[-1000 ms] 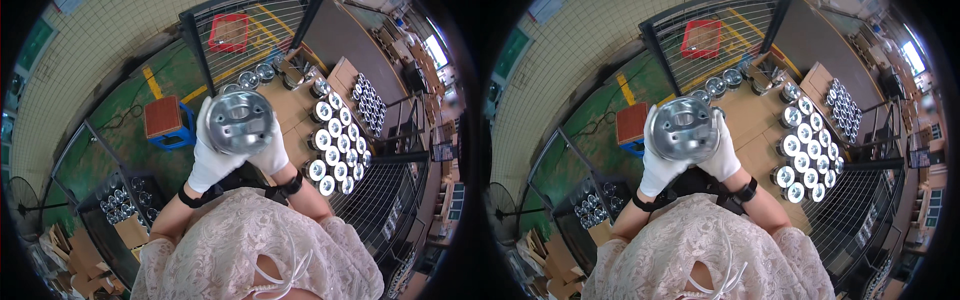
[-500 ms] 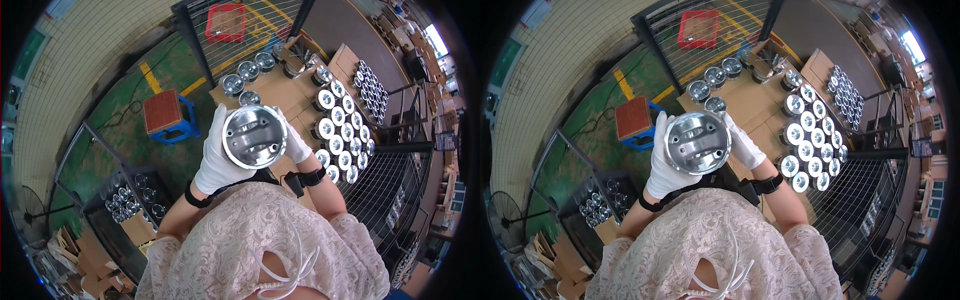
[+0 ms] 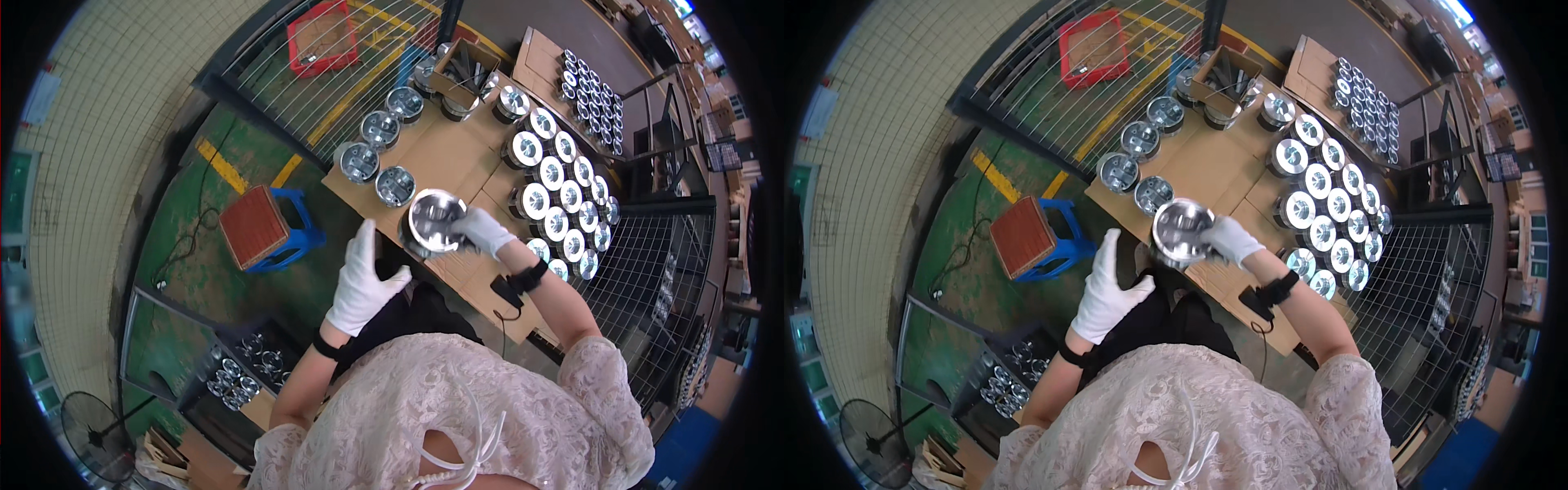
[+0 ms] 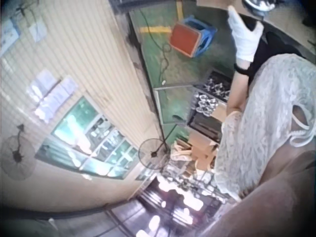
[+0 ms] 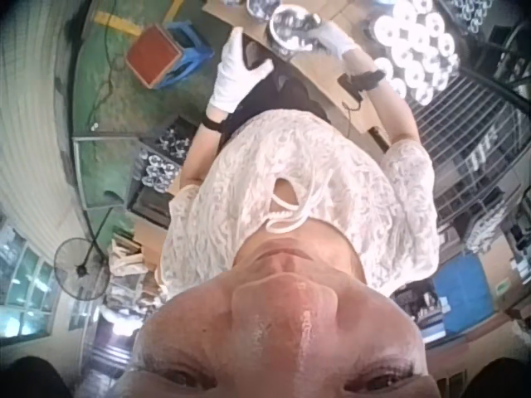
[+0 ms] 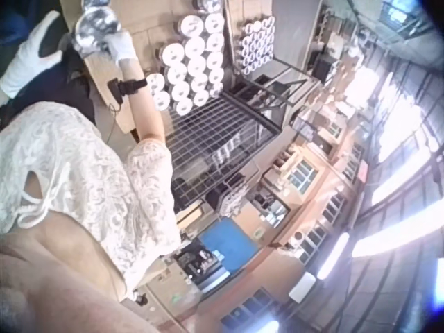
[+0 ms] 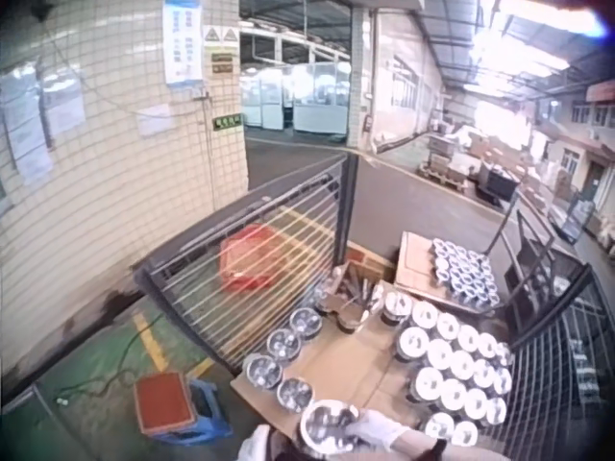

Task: Inspecting and marking metal engine pistons on a fabrication floor.

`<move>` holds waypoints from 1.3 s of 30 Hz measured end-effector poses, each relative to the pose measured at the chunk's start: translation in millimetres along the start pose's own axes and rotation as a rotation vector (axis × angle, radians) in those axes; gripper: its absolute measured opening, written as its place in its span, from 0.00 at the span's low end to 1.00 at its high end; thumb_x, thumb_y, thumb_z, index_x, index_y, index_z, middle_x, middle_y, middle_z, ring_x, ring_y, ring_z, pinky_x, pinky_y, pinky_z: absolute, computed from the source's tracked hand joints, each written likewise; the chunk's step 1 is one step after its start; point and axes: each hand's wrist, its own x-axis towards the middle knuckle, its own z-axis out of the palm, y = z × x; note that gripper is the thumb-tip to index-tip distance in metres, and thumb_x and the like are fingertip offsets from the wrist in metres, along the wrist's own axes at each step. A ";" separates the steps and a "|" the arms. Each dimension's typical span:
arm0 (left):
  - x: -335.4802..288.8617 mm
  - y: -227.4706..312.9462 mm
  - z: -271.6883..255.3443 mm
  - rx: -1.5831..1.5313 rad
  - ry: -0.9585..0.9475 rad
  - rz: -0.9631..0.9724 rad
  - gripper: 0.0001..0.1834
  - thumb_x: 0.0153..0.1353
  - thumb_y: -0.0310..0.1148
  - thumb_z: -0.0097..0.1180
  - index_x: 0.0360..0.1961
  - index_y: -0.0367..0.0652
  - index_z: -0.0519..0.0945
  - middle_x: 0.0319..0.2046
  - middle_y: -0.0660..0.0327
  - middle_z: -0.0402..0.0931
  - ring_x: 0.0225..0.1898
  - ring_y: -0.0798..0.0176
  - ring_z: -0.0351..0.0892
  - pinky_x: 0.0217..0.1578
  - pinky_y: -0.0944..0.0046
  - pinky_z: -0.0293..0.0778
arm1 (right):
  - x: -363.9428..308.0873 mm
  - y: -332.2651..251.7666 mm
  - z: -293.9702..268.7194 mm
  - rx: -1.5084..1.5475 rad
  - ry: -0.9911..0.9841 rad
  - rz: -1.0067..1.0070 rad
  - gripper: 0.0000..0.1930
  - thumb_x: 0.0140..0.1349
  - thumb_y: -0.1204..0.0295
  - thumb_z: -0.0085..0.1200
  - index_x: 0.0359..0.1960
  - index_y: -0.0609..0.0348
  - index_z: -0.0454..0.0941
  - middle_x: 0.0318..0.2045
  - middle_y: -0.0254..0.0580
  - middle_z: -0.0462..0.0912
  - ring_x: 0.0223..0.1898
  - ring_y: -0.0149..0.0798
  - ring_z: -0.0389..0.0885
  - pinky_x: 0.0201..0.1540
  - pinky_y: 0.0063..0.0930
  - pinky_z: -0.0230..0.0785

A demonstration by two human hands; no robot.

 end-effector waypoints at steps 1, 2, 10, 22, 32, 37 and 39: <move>0.7 -13.5 -5.9 0.017 0.022 -0.047 0.47 0.50 0.37 0.70 0.67 0.34 0.58 0.61 0.39 0.66 0.60 0.37 0.69 0.58 0.52 0.71 | 16.8 -9.0 -3.0 0.024 0.098 0.012 0.16 0.55 0.64 0.62 0.39 0.62 0.78 0.21 0.39 0.80 0.14 0.29 0.76 0.14 0.23 0.65; 0.7 -26.4 -11.5 0.026 0.043 -0.090 0.44 0.51 0.36 0.68 0.66 0.34 0.60 0.60 0.40 0.67 0.59 0.38 0.70 0.58 0.52 0.71 | 30.2 -17.9 -8.6 0.043 0.204 0.028 0.22 0.54 0.62 0.63 0.47 0.62 0.78 0.24 0.42 0.83 0.17 0.31 0.80 0.17 0.25 0.69; -31.8 -126.6 -57.3 0.196 0.019 -0.353 0.34 0.56 0.29 0.62 0.64 0.38 0.65 0.60 0.44 0.70 0.60 0.44 0.71 0.58 0.53 0.71 | 186.6 5.4 -17.3 -0.023 0.705 0.009 0.26 0.59 0.69 0.45 0.62 0.50 0.70 0.42 0.57 0.84 0.44 0.53 0.84 0.45 0.41 0.75; -8.7 -142.6 -58.0 0.180 -0.101 -0.423 0.31 0.57 0.27 0.60 0.63 0.39 0.67 0.57 0.46 0.72 0.57 0.45 0.74 0.56 0.54 0.73 | 258.4 17.5 -6.7 0.217 0.492 0.138 0.24 0.57 0.73 0.47 0.59 0.53 0.73 0.35 0.51 0.85 0.29 0.43 0.85 0.32 0.36 0.76; -20.2 -140.5 -54.1 0.212 -0.177 -0.446 0.29 0.58 0.27 0.60 0.61 0.39 0.69 0.56 0.46 0.73 0.56 0.45 0.75 0.55 0.53 0.73 | 288.3 49.5 8.0 0.410 0.444 0.052 0.27 0.62 0.59 0.55 0.62 0.53 0.70 0.36 0.43 0.83 0.29 0.34 0.79 0.30 0.30 0.72; -20.0 -137.0 -51.5 0.257 -0.227 -0.472 0.28 0.58 0.29 0.60 0.61 0.40 0.70 0.56 0.47 0.72 0.55 0.44 0.76 0.53 0.53 0.75 | 249.6 60.2 35.2 0.031 0.322 0.155 0.47 0.57 0.39 0.54 0.66 0.67 0.61 0.46 0.58 0.82 0.41 0.48 0.85 0.43 0.36 0.76; -11.6 -132.8 -48.3 0.274 -0.249 -0.456 0.28 0.58 0.30 0.60 0.60 0.41 0.70 0.57 0.47 0.72 0.54 0.44 0.76 0.53 0.53 0.75 | 234.1 65.1 60.2 -0.015 0.203 0.223 0.48 0.55 0.39 0.55 0.65 0.69 0.61 0.44 0.60 0.82 0.39 0.49 0.85 0.42 0.37 0.77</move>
